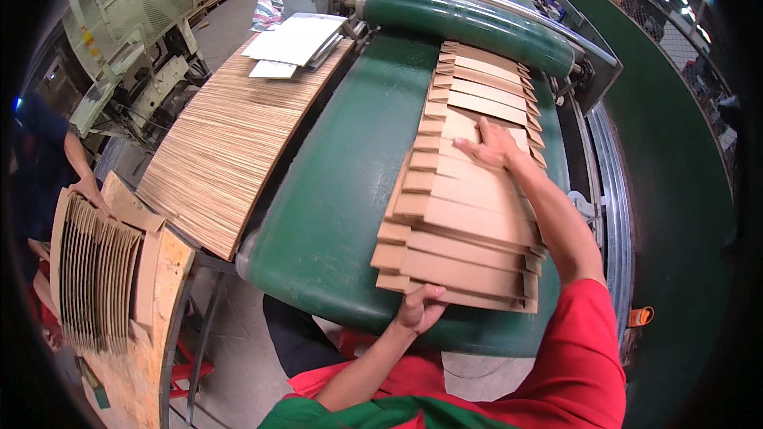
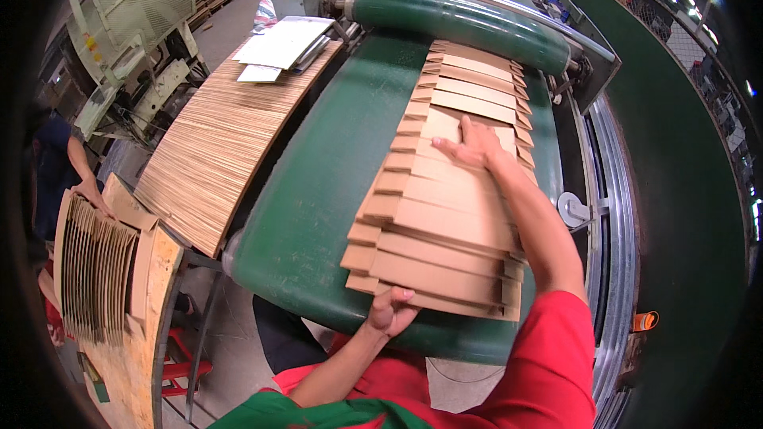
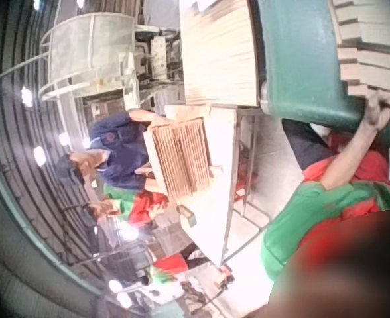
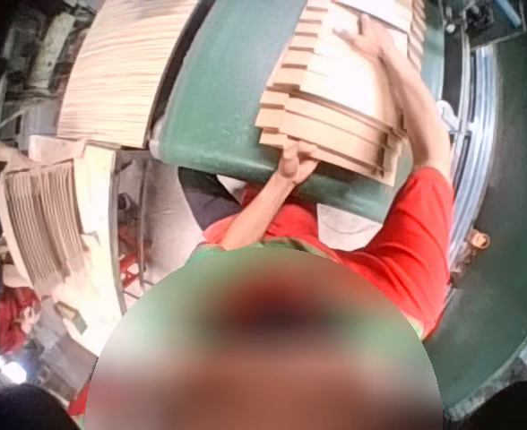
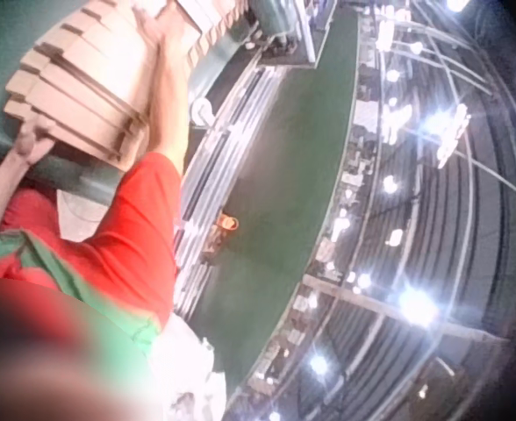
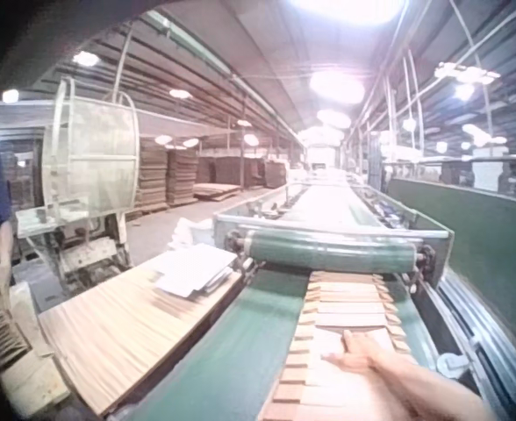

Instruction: The person collects flat wooden parts from a green conveyor belt and stacks them on a wooden table. The person repeatedly picks up batches of parts, aligns them, and places them on the table while another worker is visible nearby.

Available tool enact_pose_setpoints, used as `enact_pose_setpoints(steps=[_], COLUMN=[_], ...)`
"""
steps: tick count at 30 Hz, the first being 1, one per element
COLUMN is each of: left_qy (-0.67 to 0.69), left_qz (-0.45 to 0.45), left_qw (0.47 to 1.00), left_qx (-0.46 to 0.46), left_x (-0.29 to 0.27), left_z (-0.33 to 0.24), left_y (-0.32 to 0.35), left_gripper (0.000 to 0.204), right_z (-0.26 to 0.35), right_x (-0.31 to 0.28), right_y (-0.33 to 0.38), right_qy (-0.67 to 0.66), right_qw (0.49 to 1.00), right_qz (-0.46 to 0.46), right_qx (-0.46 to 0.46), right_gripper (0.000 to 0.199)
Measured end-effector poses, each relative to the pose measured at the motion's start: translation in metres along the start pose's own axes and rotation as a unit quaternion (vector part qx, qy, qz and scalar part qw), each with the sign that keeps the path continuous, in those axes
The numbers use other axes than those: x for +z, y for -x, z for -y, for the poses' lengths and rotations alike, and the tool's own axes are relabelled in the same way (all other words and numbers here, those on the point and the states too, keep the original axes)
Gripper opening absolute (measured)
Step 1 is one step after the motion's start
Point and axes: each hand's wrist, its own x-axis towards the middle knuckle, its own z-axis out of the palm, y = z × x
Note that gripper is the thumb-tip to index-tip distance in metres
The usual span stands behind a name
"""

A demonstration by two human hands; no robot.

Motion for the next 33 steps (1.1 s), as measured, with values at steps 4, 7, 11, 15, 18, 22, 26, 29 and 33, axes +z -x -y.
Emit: enact_pose_setpoints(steps=[4, 7, 11, 15, 18, 22, 26, 29, 33], left_qy=[0.077, -0.018, -0.112, -0.080, -0.090, -0.187, -0.209, -0.353, -0.767], left_qz=[0.206, 0.134, 0.023, -0.057, -0.008, -0.031, 0.014, -0.105, -0.243], left_qw=[0.975, 0.991, 0.993, 0.994, 0.996, 0.982, 0.976, 0.927, 0.536], left_qx=[-0.034, -0.003, 0.025, -0.054, -0.004, 0.004, 0.051, 0.073, 0.256], left_x=[-0.038, -0.019, 0.066, 0.143, 0.186, 0.220, 0.228, 0.218, 0.191], left_z=[0.007, -0.004, -0.026, -0.067, -0.091, -0.116, -0.122, -0.109, -0.107], left_y=[0.054, 0.136, 0.236, 0.250, 0.231, 0.199, 0.181, 0.158, 0.129], left_gripper=[0.058, 0.067, 0.078, 0.059, 0.067, 0.079, 0.114, 0.128, 0.159], right_z=[0.046, 0.101, 0.173, 0.219, 0.222, 0.197, 0.158, 0.140, 0.126], right_x=[-0.001, -0.006, -0.046, -0.104, -0.136, -0.147, -0.154, -0.154, -0.155], right_y=[0.061, 0.124, 0.192, 0.214, 0.197, 0.160, 0.126, 0.094, 0.066], right_qy=[0.027, 0.043, 0.016, 0.000, -0.054, -0.189, -0.294, -0.318, -0.291], right_qw=[0.999, 0.997, 0.978, 0.955, 0.928, 0.874, 0.835, 0.820, 0.828], right_qz=[0.046, 0.059, 0.204, 0.292, 0.366, 0.447, 0.462, 0.471, 0.473], right_qx=[0.005, -0.021, -0.034, -0.048, -0.042, -0.032, -0.043, -0.062, -0.082], right_gripper=[0.109, 0.108, 0.110, 0.112, 0.115, 0.109, 0.106, 0.108, 0.077])
